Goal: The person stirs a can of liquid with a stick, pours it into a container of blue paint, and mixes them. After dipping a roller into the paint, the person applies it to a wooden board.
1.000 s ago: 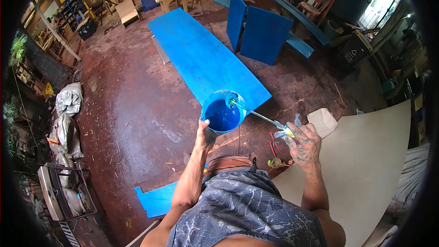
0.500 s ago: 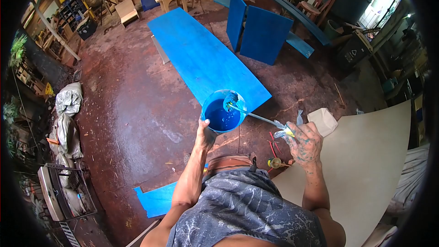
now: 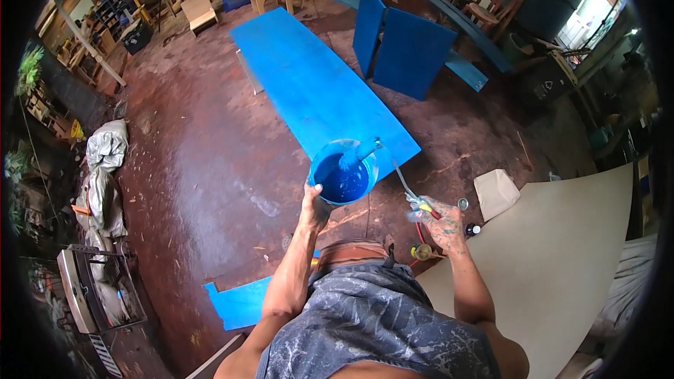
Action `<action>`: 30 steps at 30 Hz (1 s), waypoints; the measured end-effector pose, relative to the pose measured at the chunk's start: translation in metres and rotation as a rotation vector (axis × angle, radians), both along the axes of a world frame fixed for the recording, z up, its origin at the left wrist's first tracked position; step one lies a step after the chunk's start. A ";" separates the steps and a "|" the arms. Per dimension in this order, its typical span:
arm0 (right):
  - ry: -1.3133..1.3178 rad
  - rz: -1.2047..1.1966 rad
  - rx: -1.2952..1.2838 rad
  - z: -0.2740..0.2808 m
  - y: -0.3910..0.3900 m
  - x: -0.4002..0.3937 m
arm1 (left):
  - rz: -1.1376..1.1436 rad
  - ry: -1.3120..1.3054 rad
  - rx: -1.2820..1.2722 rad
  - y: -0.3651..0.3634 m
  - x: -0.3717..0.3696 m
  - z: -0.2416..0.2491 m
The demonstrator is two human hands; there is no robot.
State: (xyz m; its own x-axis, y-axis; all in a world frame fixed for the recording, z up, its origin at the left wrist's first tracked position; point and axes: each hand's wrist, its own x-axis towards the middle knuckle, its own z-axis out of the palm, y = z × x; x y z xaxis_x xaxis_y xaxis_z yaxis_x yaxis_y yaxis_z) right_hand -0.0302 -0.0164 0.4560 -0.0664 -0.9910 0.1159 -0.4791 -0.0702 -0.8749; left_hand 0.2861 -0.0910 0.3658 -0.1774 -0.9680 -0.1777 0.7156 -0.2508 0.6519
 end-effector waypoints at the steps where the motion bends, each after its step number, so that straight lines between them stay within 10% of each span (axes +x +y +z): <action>1: -0.184 -0.009 0.115 -0.013 -0.002 0.000 | 0.001 -0.010 0.005 -0.002 0.003 -0.002; 9: -0.841 0.005 0.843 -0.065 -0.009 0.003 | 0.053 -0.068 0.063 -0.014 0.000 -0.017; 19: -1.295 -0.022 1.044 -0.141 -0.046 0.007 | 0.168 -0.037 0.202 -0.021 0.019 -0.091; 30: -0.440 -0.122 0.913 -0.318 -0.095 0.031 | 0.330 -0.017 0.362 0.082 0.099 -0.151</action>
State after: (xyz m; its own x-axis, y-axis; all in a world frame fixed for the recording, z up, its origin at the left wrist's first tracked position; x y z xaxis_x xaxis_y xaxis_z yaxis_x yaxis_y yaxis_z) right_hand 0.0011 -0.1117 0.1379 -0.0269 -0.6727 -0.7394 -0.0612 0.7394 -0.6705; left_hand 0.3849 -0.0093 0.2148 0.1346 -0.8473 -0.5138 0.7854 -0.2250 0.5767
